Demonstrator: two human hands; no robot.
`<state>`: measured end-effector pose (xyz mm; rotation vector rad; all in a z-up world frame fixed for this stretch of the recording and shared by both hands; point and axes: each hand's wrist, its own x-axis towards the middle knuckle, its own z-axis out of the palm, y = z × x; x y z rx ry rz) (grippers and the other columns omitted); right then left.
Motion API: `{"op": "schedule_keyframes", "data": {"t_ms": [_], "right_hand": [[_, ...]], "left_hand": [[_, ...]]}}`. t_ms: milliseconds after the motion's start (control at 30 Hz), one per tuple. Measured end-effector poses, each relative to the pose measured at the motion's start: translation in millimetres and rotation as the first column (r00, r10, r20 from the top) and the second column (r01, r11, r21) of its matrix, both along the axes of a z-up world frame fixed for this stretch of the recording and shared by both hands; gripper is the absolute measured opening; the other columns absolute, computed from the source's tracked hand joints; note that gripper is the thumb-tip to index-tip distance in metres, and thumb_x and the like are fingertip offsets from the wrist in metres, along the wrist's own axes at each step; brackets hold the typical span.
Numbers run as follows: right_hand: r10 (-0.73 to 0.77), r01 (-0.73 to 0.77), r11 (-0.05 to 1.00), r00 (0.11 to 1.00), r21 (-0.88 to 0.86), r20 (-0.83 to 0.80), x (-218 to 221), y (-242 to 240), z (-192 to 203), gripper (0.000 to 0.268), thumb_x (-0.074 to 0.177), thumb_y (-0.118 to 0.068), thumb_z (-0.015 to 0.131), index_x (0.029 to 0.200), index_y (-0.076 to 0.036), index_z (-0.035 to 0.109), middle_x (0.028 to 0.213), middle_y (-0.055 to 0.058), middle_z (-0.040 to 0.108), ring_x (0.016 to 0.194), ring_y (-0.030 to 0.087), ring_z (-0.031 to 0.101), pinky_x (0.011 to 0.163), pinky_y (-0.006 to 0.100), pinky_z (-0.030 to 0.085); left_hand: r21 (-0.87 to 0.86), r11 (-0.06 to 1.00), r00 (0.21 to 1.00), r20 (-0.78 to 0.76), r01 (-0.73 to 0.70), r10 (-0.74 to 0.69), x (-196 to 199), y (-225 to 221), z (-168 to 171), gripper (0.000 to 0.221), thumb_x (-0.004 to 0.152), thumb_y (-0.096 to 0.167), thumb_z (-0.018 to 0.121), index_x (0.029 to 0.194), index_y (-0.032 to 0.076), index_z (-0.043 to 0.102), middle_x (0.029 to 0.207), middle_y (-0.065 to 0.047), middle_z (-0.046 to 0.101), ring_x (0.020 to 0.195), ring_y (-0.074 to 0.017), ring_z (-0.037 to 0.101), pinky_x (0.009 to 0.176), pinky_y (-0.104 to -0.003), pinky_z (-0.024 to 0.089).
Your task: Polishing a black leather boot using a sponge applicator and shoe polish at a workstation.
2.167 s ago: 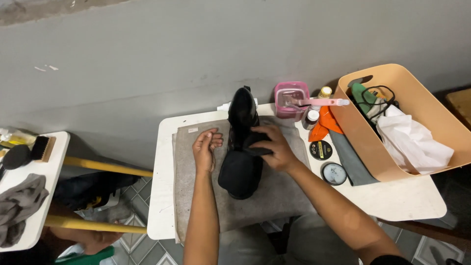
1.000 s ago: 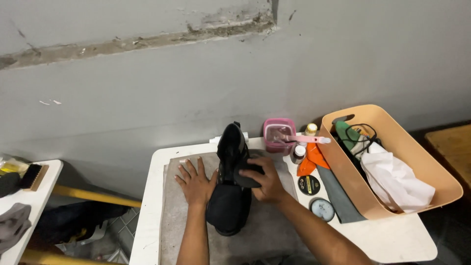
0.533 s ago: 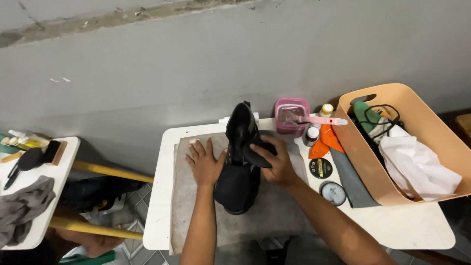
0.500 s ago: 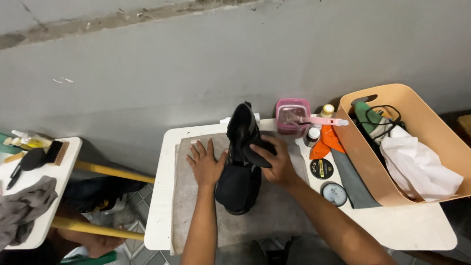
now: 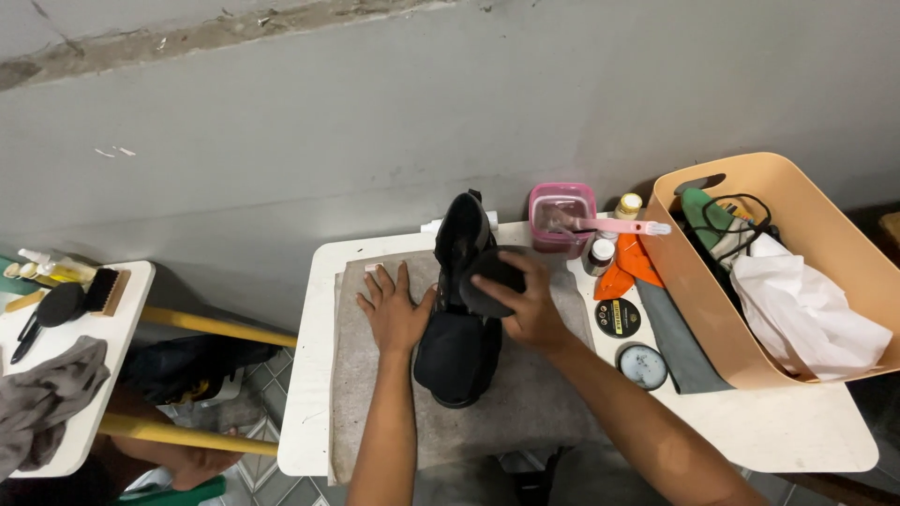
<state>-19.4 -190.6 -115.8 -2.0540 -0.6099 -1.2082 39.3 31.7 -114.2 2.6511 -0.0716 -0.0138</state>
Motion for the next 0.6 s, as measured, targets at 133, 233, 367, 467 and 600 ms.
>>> {"op": "schedule_keyframes", "data": {"t_ms": [133,233,367,467,600], "right_hand": [[0.113,-0.113,0.994,0.992,0.003,-0.051,3.4,-1.5,-22.2,0.026,0.105,-0.031,0.055,0.112,-0.026,0.08,0.125,0.009,0.056,0.12,0.027,0.051,0.111,0.045,0.036],[0.089,-0.087,0.993,0.996,0.077,-0.031,1.4,-6.4,-25.2,0.025,0.102,-0.027,0.057,0.108,-0.024,0.081,0.12,0.007,0.058,0.115,0.027,0.053,0.108,0.043,0.04],[-0.01,0.012,0.984,1.0,0.177,-0.017,2.4,-1.7,-21.9,0.033,0.105,-0.02,0.053,0.13,-0.016,0.074,0.129,0.011,0.05,0.119,0.028,0.052,0.111,0.041,0.041],[0.093,-0.083,0.987,0.993,0.138,-0.069,5.4,2.5,-24.8,0.027,0.104,-0.022,0.055,0.121,-0.02,0.077,0.125,0.01,0.053,0.115,0.029,0.053,0.107,0.043,0.041],[0.145,-0.142,0.982,0.989,0.121,-0.016,3.9,-3.1,-29.3,0.025,0.101,-0.027,0.057,0.095,-0.024,0.081,0.108,0.004,0.061,0.102,0.024,0.054,0.097,0.04,0.044]], "left_hand": [[0.019,1.0,1.0,-0.002,0.001,-0.001,1.8,1.8,-5.6,0.085,0.093,0.068,0.055,0.157,0.015,0.042,0.165,-0.025,0.027,0.156,-0.0433,0.011,0.123,-0.063,-0.001],[-0.009,1.0,1.0,-0.003,0.001,-0.001,1.6,1.2,-2.9,0.083,0.093,0.065,0.057,0.157,0.015,0.042,0.166,-0.025,0.026,0.157,-0.0428,0.01,0.123,-0.063,-0.002],[-0.027,1.0,1.0,0.01,-0.001,0.002,1.0,0.9,-3.8,0.083,0.092,0.066,0.058,0.156,0.015,0.043,0.165,-0.025,0.027,0.157,-0.0428,0.011,0.122,-0.063,-0.003],[-0.019,1.0,1.0,0.012,-0.002,0.003,1.0,1.2,-2.8,0.082,0.093,0.065,0.058,0.156,0.015,0.043,0.165,-0.025,0.028,0.157,-0.0429,0.011,0.122,-0.063,-0.003],[-0.015,1.0,1.0,0.019,0.002,-0.002,2.9,2.2,-6.5,0.084,0.092,0.066,0.058,0.156,0.015,0.044,0.165,-0.025,0.028,0.156,-0.0438,0.011,0.122,-0.064,-0.002]]}}
